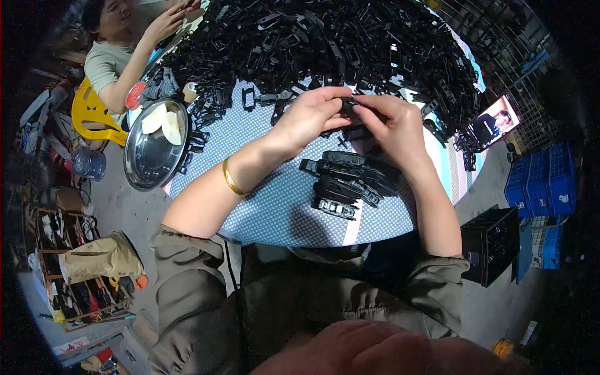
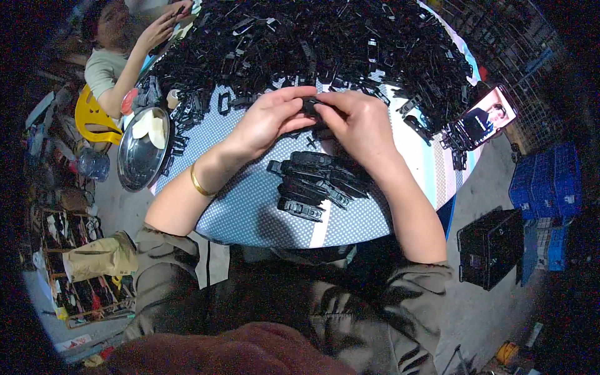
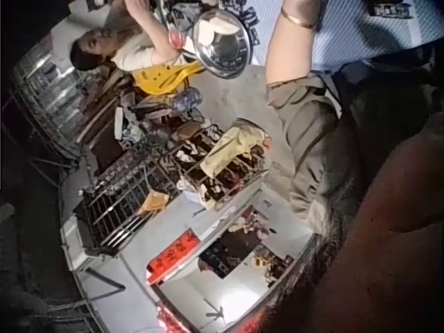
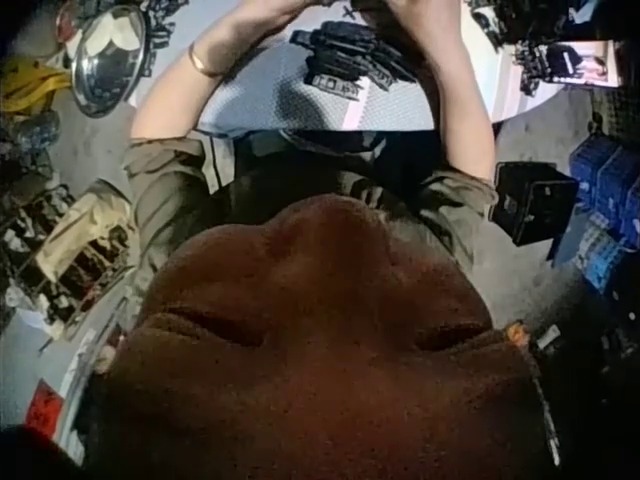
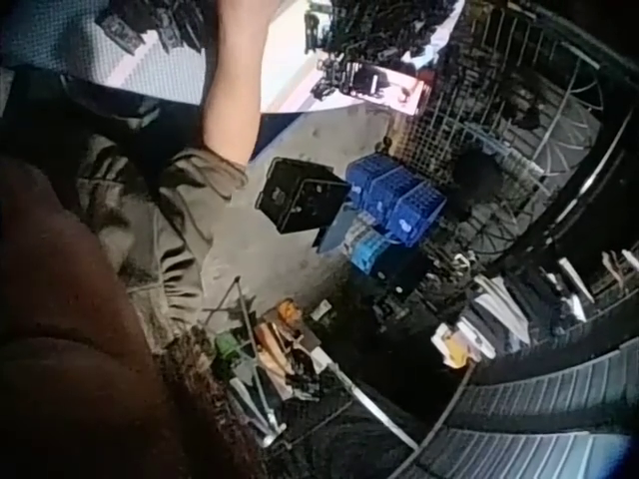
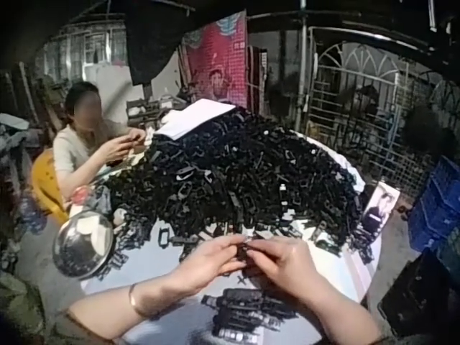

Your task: Manually assembling small black plastic components at a production workstation.

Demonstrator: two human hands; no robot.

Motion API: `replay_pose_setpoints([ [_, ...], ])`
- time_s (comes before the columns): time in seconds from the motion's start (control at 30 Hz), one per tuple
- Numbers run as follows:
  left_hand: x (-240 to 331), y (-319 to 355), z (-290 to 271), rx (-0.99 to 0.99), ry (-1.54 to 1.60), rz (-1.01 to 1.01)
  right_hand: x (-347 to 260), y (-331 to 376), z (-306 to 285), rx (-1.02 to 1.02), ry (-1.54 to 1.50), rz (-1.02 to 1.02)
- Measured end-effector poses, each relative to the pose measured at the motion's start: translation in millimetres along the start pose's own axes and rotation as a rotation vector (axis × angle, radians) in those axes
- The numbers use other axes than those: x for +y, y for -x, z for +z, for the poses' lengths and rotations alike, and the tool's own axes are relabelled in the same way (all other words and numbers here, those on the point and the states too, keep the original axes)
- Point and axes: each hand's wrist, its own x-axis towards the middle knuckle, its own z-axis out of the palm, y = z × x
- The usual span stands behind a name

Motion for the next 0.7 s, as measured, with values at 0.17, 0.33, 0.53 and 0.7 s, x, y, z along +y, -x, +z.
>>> replay_pose_setpoints([
  [0.17, -5, -2, -1, 0.025, -0.146, 0.046, 3, 1, 1, -0.012, 0.112, -0.043],
  [0.33, -9, -1, -3, -0.007, -0.34, 0.125, -2, 2, 0, 0.03, 0.19, -0.099],
  [0.53, 0, 1, 0, -0.006, -0.611, 0.105, -1, 4, 4, 0.053, 0.22, -0.199],
  [0.7, 1, 1, -3, -0.044, -0.432, 0.184, 9, -5, -5, -0.027, 0.093, -0.219],
])
